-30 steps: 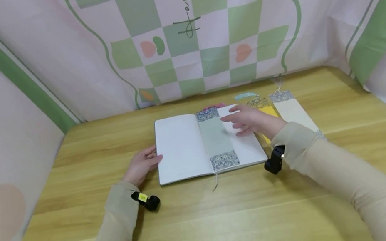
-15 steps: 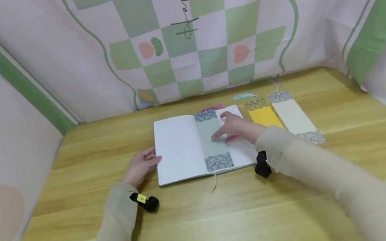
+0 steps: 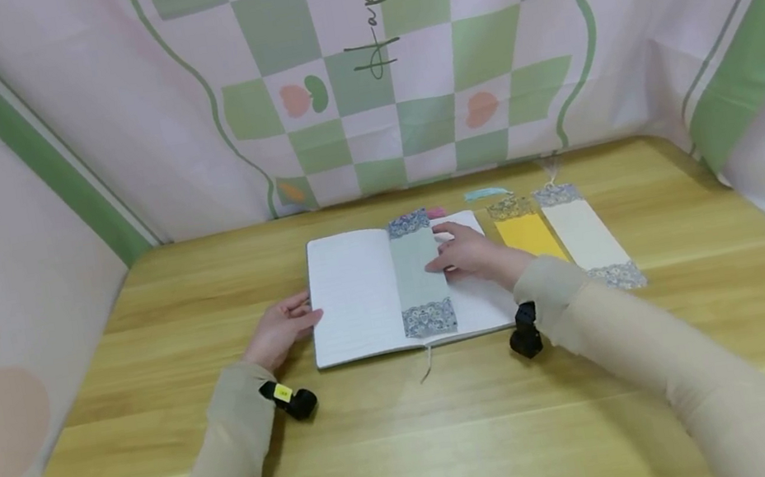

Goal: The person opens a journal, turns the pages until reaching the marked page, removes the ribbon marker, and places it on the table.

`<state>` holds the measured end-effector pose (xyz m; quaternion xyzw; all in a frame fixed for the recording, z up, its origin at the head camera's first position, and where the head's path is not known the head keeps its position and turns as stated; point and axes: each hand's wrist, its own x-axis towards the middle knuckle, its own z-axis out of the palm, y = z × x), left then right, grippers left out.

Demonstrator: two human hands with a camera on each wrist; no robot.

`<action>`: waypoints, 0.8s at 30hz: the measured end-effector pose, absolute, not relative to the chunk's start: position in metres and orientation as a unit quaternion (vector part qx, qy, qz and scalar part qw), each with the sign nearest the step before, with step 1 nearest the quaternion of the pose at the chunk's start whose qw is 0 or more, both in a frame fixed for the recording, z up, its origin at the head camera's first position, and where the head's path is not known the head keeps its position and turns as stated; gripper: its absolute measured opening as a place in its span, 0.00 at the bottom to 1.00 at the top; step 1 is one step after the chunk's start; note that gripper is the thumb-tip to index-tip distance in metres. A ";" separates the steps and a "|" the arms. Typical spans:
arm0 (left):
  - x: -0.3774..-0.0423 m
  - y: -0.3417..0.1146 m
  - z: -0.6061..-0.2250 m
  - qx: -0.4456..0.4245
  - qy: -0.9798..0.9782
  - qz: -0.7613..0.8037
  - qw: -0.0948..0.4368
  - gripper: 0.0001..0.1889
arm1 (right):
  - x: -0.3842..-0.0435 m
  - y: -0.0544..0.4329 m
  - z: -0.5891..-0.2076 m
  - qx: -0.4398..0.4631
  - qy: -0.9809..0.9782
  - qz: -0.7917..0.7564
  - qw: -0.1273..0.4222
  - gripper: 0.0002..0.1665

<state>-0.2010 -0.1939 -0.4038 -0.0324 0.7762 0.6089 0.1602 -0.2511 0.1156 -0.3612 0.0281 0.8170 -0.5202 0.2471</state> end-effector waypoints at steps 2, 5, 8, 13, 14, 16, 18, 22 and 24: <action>-0.201 -0.194 -0.404 -0.034 0.775 0.610 0.162 0.29 | -0.250 0.120 -0.361 0.012 0.810 -0.525 0.262 0.46; -0.200 -0.195 -0.405 -0.040 0.772 0.614 0.161 0.29 | -0.251 0.127 -0.360 -0.004 0.805 -0.526 0.273 0.43; -0.199 -0.196 -0.405 -0.043 0.771 0.615 0.160 0.29 | -0.252 0.136 -0.357 -0.014 0.803 -0.527 0.278 0.41; -0.198 -0.198 -0.404 -0.047 0.771 0.615 0.160 0.29 | -0.255 0.160 -0.352 -0.041 0.807 -0.520 0.276 0.41; -0.198 -0.198 -0.404 -0.047 0.770 0.616 0.160 0.29 | -0.256 0.165 -0.350 -0.047 0.810 -0.518 0.272 0.41; -0.197 -0.198 -0.404 -0.046 0.769 0.617 0.160 0.29 | -0.257 0.175 -0.346 -0.054 0.816 -0.513 0.262 0.42; -0.197 -0.199 -0.404 -0.045 0.770 0.616 0.160 0.29 | -0.258 0.186 -0.341 -0.060 0.825 -0.503 0.251 0.43; -0.197 -0.198 -0.405 -0.045 0.771 0.614 0.161 0.29 | -0.260 0.213 -0.331 -0.065 0.836 -0.491 0.236 0.44; -0.197 -0.198 -0.405 -0.046 0.772 0.612 0.163 0.29 | -0.261 0.229 -0.325 -0.062 0.835 -0.496 0.228 0.45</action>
